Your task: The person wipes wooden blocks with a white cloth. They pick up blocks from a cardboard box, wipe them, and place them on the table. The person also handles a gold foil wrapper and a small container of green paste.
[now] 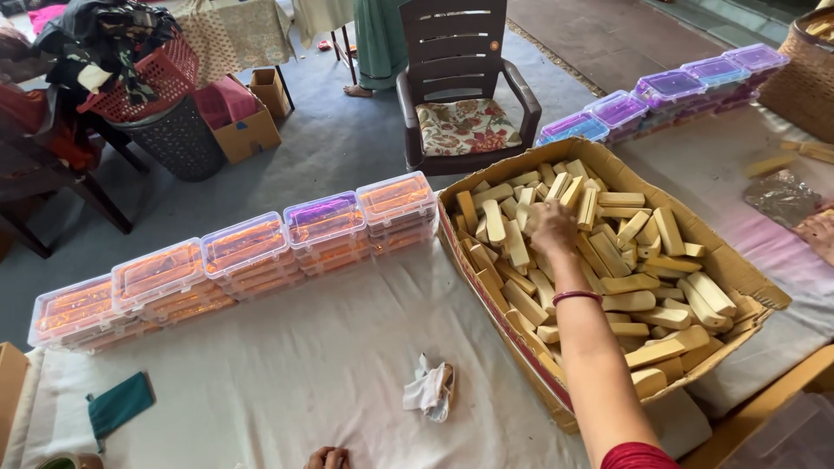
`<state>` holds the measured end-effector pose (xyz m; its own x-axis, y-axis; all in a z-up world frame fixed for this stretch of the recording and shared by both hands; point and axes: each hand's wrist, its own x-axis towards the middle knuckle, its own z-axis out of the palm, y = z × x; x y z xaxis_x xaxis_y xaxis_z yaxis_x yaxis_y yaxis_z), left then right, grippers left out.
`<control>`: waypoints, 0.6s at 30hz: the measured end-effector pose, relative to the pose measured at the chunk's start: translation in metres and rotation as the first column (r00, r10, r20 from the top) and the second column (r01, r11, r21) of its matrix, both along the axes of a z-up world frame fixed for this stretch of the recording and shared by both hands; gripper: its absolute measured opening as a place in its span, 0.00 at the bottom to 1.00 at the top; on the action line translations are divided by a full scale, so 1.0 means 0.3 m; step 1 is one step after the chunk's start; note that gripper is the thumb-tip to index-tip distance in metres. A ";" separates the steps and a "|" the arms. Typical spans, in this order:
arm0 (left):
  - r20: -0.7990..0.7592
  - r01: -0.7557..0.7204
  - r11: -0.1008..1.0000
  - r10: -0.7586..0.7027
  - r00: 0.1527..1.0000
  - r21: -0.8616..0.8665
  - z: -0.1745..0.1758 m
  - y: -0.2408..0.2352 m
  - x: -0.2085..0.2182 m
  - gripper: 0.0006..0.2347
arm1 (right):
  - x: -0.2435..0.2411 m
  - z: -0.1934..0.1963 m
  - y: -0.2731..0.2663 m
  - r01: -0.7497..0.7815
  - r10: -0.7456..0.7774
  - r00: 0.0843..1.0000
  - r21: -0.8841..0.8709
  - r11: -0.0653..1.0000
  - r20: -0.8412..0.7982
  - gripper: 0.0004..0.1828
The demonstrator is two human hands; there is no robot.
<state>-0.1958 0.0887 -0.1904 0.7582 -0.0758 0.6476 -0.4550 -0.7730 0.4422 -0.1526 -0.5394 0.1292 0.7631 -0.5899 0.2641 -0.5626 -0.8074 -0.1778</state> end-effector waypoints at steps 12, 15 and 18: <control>-0.370 -0.021 0.997 0.046 0.928 0.073 0.241 -0.040 -0.063 0.05 | -0.051 0.111 0.096 -0.358 0.248 0.766 -0.073 0.931 -0.593 0.08; -0.476 0.048 0.990 0.020 0.879 0.130 0.403 -0.032 -0.127 0.11 | -0.003 -0.107 -0.016 -0.320 0.218 0.850 -0.141 0.937 -0.479 0.10; -0.485 0.140 0.986 -0.079 0.871 0.091 0.486 -0.005 -0.183 0.13 | -0.114 -0.055 0.088 -0.100 0.161 0.915 0.178 0.979 -0.369 0.17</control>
<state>-0.2507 0.0872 -0.0447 0.9546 -0.2299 0.1892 -0.2966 -0.7912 0.5348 -0.1868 -0.5132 0.1128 0.8607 -0.4879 -0.1457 -0.5032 -0.8586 -0.0978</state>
